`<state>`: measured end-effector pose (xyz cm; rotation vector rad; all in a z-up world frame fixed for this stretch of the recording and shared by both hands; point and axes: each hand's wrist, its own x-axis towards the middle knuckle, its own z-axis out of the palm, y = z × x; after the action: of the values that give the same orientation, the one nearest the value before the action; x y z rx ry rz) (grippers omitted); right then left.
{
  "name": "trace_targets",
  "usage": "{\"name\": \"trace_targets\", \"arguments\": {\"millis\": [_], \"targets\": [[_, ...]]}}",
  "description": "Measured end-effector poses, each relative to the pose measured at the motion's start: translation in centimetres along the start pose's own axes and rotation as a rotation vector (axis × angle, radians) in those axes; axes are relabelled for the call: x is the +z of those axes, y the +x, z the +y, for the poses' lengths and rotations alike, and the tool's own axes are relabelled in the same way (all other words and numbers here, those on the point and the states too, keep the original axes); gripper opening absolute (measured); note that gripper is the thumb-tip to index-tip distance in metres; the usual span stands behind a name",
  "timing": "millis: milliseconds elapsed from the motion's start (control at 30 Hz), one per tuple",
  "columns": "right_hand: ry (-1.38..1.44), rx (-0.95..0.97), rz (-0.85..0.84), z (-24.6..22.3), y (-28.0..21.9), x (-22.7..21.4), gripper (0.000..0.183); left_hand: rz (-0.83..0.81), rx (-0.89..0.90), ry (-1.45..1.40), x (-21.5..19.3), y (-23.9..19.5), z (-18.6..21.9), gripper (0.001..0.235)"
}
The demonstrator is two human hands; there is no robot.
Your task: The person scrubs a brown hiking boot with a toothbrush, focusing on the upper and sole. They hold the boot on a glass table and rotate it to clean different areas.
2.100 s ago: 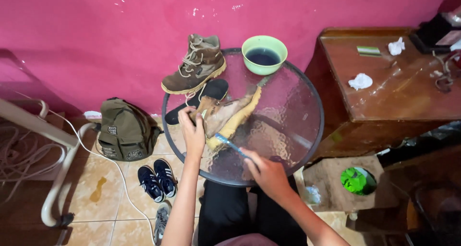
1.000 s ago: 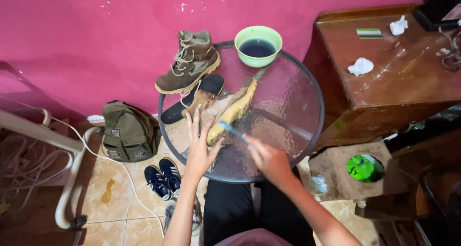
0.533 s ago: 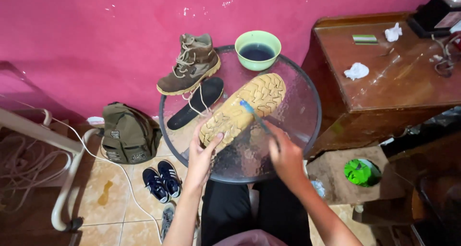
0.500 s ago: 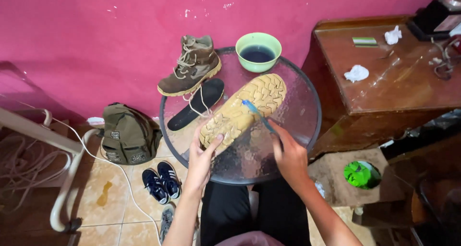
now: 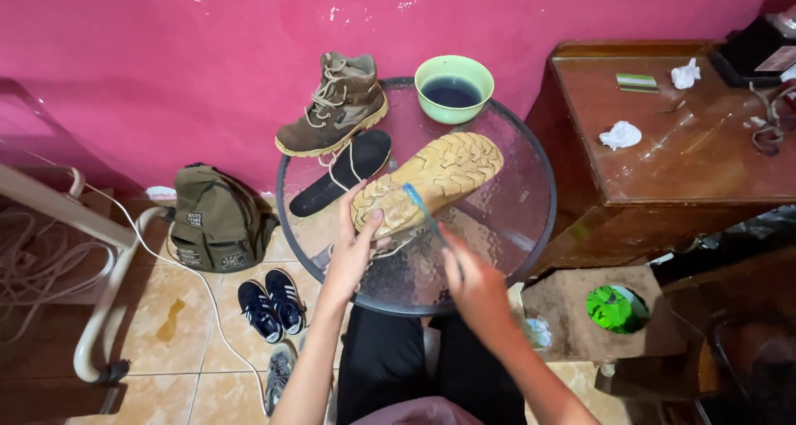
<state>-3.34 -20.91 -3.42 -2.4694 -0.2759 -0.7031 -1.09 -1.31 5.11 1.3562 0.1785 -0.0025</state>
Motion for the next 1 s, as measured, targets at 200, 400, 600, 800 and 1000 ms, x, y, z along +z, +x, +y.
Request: {"name": "trace_targets", "arguments": {"millis": [200, 400, 600, 800, 1000], "targets": [[0.071, 0.080, -0.014, 1.6, 2.0, -2.3, 0.038, -0.018, 0.098, 0.476, 0.0, 1.3, -1.7, 0.052], [-0.011, 0.104, -0.064, 2.7, 1.9, -2.4, 0.042, 0.068, 0.630, 0.308, -0.1, 4.4, -6.8, 0.033], [0.061, 0.266, -0.227, -1.4, -0.3, -2.0, 0.030, 0.066, 0.725, 0.360, 0.9, 5.2, -7.4, 0.029], [0.082, 0.400, -0.289, 2.0, 3.2, -3.1, 0.037, 0.027, 0.671, 0.473, 0.4, 4.8, -6.4, 0.039], [0.133, 0.259, -0.267, -1.5, -0.8, -0.5, 0.037, -0.108, 0.682, 0.639, -1.0, 5.4, -5.9, 0.084]]}}
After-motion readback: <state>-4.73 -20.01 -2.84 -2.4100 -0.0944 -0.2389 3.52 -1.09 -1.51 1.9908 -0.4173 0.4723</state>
